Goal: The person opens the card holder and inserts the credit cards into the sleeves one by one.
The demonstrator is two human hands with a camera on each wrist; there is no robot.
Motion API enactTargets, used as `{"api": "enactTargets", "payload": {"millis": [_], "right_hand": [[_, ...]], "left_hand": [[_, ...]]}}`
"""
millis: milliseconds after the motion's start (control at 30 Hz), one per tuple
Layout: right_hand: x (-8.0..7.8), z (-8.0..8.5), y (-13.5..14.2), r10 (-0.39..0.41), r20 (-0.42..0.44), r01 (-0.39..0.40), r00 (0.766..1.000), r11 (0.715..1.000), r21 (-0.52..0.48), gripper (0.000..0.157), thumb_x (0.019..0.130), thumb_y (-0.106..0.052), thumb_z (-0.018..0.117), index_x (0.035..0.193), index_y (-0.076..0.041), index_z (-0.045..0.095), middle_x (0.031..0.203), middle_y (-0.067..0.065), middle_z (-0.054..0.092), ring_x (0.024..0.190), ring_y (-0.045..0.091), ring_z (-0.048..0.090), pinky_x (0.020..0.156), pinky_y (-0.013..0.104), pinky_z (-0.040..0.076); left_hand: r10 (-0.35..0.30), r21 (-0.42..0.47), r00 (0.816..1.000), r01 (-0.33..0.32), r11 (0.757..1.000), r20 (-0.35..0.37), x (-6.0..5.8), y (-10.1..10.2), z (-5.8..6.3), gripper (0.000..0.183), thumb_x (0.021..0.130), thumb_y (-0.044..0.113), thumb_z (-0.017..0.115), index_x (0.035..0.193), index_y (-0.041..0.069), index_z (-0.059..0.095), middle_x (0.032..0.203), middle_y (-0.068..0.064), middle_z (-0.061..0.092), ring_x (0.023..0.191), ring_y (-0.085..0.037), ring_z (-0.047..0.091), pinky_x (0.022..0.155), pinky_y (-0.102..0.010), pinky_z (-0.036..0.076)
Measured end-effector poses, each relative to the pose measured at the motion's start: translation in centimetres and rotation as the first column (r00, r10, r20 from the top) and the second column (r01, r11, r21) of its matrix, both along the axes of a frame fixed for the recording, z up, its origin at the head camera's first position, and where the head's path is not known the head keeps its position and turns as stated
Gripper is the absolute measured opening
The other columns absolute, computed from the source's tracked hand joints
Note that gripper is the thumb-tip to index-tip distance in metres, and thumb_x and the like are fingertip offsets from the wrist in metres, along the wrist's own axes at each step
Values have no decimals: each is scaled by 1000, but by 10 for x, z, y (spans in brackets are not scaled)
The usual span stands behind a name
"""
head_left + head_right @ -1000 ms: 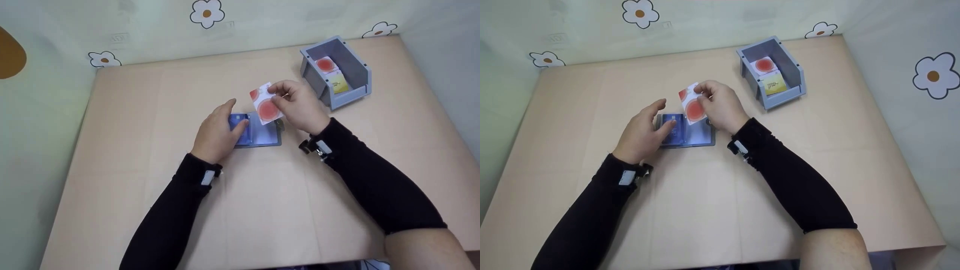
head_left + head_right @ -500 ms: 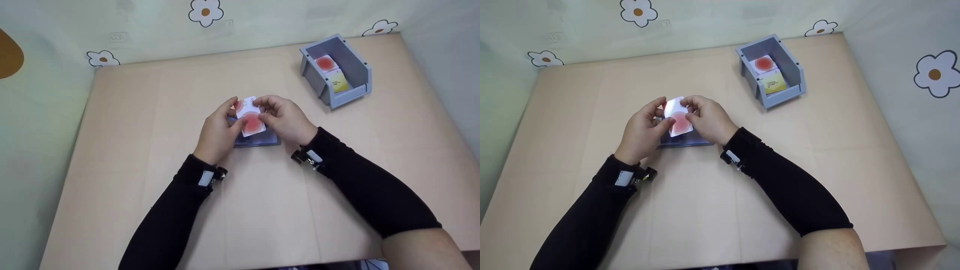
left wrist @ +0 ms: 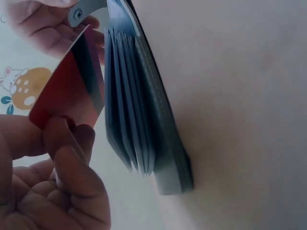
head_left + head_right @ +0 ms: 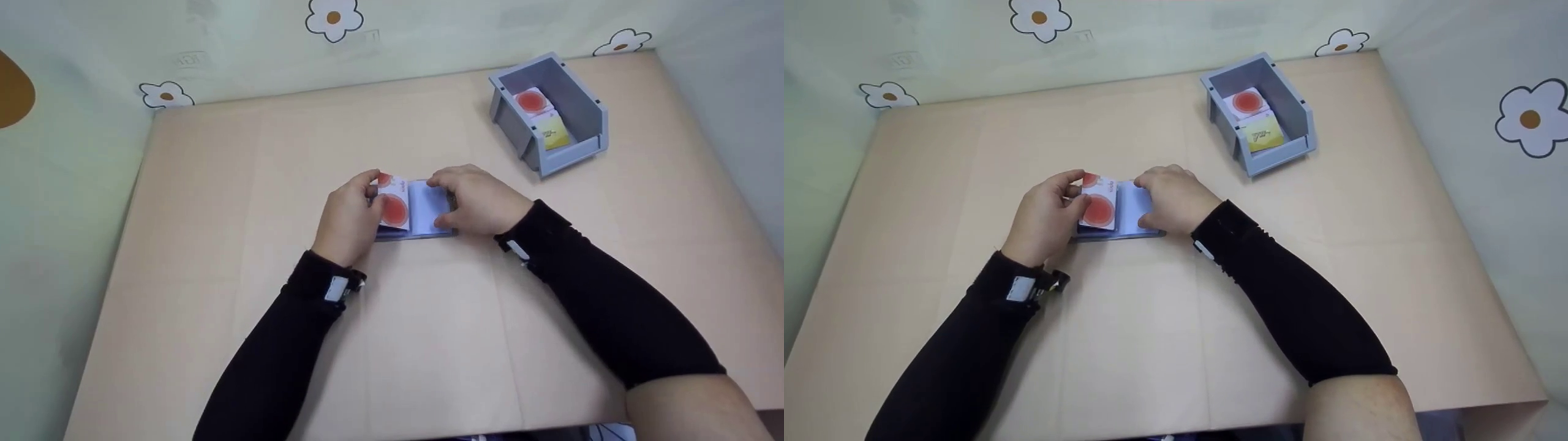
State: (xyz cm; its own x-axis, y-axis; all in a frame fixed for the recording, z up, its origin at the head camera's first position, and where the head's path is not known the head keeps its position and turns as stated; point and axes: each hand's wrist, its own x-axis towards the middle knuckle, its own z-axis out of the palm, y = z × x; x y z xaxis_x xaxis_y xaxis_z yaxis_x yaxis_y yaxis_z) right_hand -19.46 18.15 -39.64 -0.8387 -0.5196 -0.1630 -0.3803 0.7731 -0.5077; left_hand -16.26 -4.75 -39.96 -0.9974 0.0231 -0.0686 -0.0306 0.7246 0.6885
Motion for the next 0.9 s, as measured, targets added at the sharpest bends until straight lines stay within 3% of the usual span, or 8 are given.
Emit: {"api": "enactTargets", "payload": {"millis": [333, 900], "right_hand": [[-1, 0, 2, 36, 10, -37, 999, 997, 71, 73, 85, -23, 86, 147, 0, 56, 153, 18, 56, 147, 34, 47, 127, 48, 32], [-2, -3, 1, 40, 12, -41, 999, 995, 93, 71, 87, -22, 86, 147, 0, 56, 151, 18, 57, 143, 35, 50, 125, 49, 35]], "left_hand": [[-49, -45, 999, 49, 998, 4, 0, -1, 0, 44, 105, 13, 58, 148, 6, 59, 141, -9, 69, 131, -18, 63, 115, -37, 49], [-118, -122, 990, 127, 984, 81, -2, 2, 0, 49, 104, 13, 58, 153, 8, 55, 154, -11, 59, 147, -24, 50, 124, -39, 39]]}}
